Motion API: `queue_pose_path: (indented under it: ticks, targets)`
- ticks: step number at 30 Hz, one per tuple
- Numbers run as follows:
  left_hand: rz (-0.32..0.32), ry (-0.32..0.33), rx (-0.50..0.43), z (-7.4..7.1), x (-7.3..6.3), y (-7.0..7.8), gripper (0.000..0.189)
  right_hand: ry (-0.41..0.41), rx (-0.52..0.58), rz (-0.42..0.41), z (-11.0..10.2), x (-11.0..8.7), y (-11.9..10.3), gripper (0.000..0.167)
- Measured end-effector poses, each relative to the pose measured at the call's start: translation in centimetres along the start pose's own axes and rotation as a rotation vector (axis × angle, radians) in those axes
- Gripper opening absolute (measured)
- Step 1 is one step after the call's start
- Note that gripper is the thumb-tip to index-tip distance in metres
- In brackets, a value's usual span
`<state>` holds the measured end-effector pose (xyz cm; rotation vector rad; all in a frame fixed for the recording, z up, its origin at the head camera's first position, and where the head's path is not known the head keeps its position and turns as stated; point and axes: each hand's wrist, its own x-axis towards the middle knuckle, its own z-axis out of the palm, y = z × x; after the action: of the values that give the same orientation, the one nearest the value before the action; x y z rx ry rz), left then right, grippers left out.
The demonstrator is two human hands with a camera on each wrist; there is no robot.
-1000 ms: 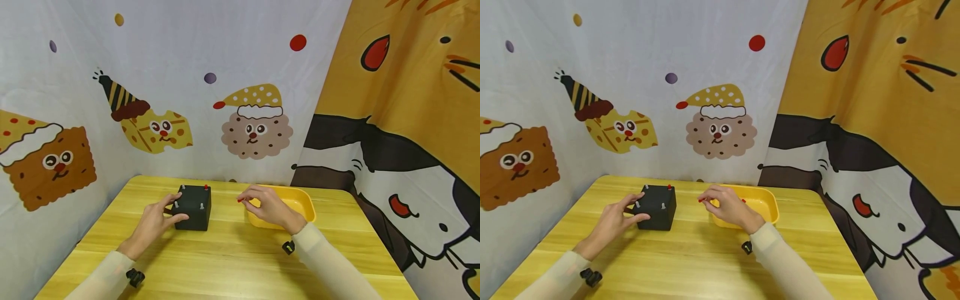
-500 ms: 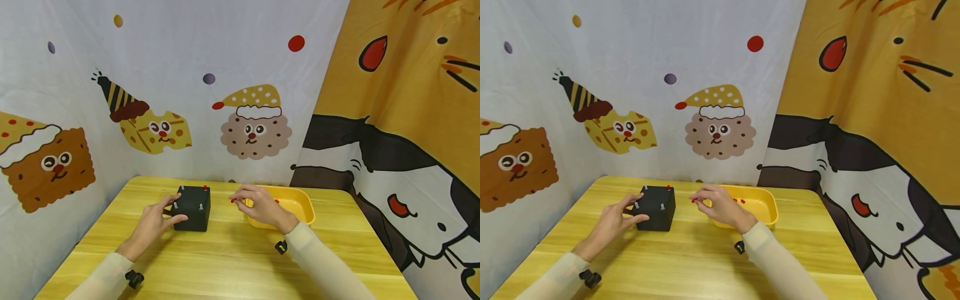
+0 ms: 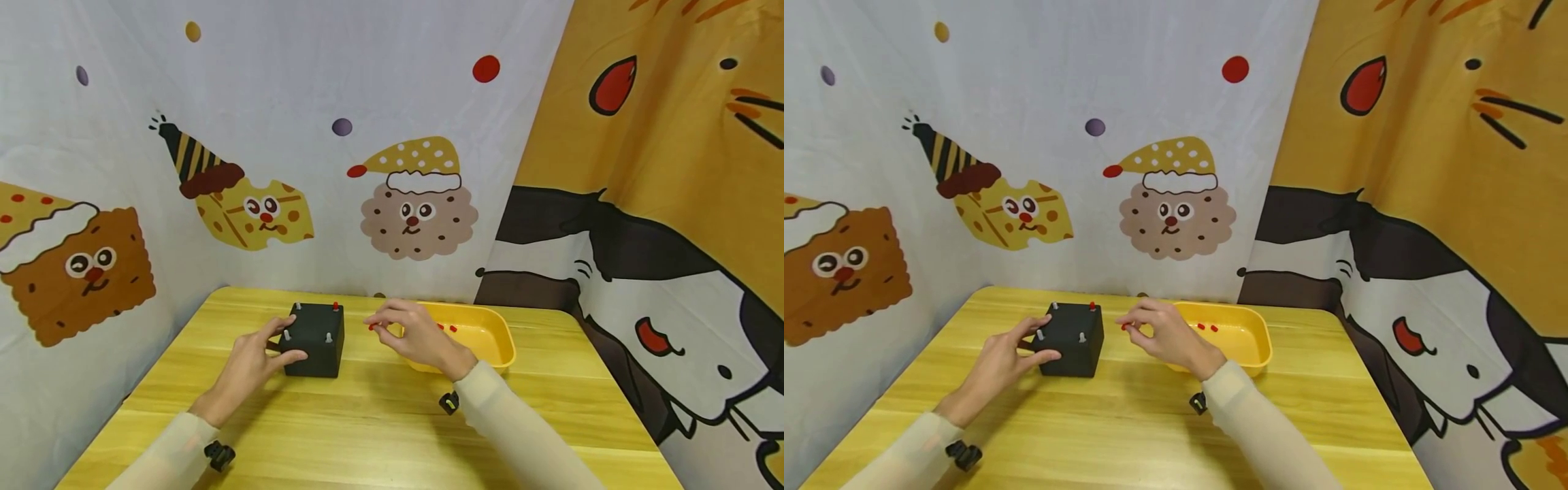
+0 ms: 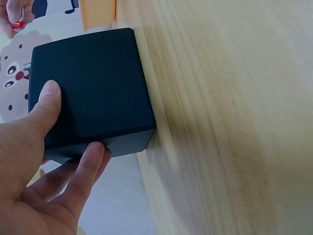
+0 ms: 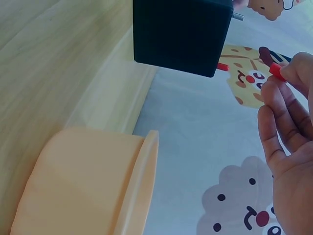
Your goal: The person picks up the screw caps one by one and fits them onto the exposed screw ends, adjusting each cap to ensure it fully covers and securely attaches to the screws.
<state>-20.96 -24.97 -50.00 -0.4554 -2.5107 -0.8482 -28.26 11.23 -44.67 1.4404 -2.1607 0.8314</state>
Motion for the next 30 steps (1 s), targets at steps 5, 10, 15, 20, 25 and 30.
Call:
queue_pose_path:
  ticks: [5, 10, 15, 20, 25, 30]
  targets:
    - [0.001, 0.001, -0.004, 0.0, -0.1, 0.1, 0.071, -0.005, 0.003, 0.016, 0.4, 0.3, 0.0, 0.021]
    - [0.014, 0.013, -0.004, 0.1, -0.1, 0.0, 0.071, -0.021, 0.03, 0.058, 0.6, 0.6, -0.2, 0.021]
    - [0.02, 0.009, -0.006, 0.1, -0.1, 0.0, 0.072, -0.02, 0.038, 0.062, 0.8, 1.0, -0.5, 0.017]
    - [0.012, 0.01, -0.006, 0.1, -0.1, 0.0, 0.072, 0.001, 0.046, 0.042, 1.0, 1.4, -0.7, 0.015]
    - [0.012, 0.01, -0.003, 0.0, 0.0, 0.1, 0.071, 0.006, 0.047, 0.04, 1.4, 1.7, -0.7, 0.015]
    - [0.016, 0.015, 0.001, 0.1, -0.1, 0.1, 0.072, -0.003, 0.04, 0.054, 1.8, 2.0, -0.6, 0.014]
